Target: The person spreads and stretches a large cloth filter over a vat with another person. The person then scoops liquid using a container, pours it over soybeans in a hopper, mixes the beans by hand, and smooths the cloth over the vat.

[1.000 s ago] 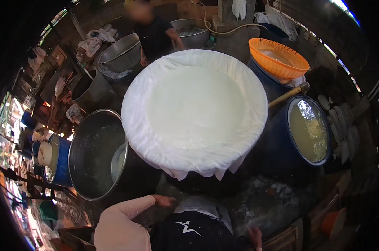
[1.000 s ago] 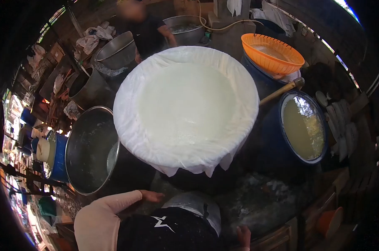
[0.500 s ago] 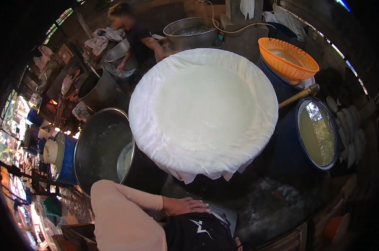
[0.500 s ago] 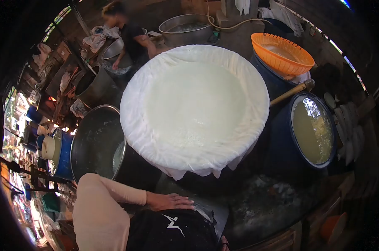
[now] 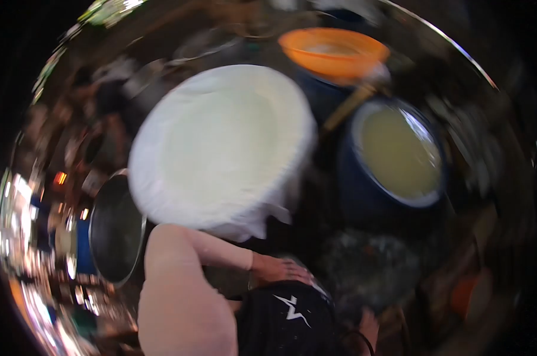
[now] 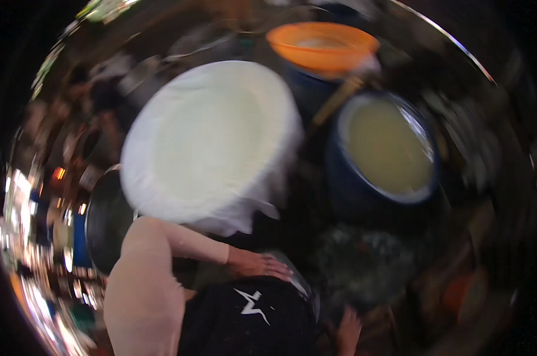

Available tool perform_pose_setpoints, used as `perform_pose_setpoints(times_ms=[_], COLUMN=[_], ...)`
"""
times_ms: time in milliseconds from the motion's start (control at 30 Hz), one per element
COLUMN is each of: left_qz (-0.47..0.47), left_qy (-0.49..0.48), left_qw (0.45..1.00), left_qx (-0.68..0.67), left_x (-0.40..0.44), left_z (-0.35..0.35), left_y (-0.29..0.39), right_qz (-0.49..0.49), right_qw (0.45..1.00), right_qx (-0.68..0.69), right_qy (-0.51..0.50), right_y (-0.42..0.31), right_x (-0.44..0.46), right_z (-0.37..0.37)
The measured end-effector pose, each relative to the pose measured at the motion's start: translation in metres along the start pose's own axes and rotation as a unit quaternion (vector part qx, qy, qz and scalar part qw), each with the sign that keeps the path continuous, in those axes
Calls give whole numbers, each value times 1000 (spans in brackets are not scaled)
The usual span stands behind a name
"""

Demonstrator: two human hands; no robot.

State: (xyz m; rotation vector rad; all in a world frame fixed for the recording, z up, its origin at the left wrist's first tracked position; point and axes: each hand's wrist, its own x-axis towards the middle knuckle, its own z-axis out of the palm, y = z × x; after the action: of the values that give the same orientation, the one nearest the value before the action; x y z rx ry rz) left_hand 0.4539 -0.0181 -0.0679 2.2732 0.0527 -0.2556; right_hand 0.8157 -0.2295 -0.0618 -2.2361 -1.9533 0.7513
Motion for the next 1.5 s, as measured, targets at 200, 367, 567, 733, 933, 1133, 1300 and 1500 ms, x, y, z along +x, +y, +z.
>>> perform_pose_setpoints(times_ms=[200,367,567,733,933,1133,1300,1500], left_qz=[74,84,116,142,84,-77,-132,-217], left_qy=[-98,-169,-172,-140,-84,116,260,231], left_qw=[992,982,978,979,988,965,927,921], left_qx=[36,-16,-19,-34,-101,-223,-237,-224], left_x=[107,184,276,357,407,443,518,626], left_z=[-67,-119,-157,-211,-243,-206,-179,-263], left_y=[-3,-9,-53,-89,-100,-106,-118,-101], right_qz=[56,62,40,57,130,18,-75,-126], right_qw=[981,971,985,989,947,993,974,987], right_qx=[130,176,162,133,169,115,72,99], right_qy=[134,149,44,-13,-241,-25,-199,4], right_y=[9,24,76,138,246,386,476,568], right_x=[61,101,152,224,327,399,509,599], right_z=[-90,-119,-145,-180,-224,-203,-259,-373])
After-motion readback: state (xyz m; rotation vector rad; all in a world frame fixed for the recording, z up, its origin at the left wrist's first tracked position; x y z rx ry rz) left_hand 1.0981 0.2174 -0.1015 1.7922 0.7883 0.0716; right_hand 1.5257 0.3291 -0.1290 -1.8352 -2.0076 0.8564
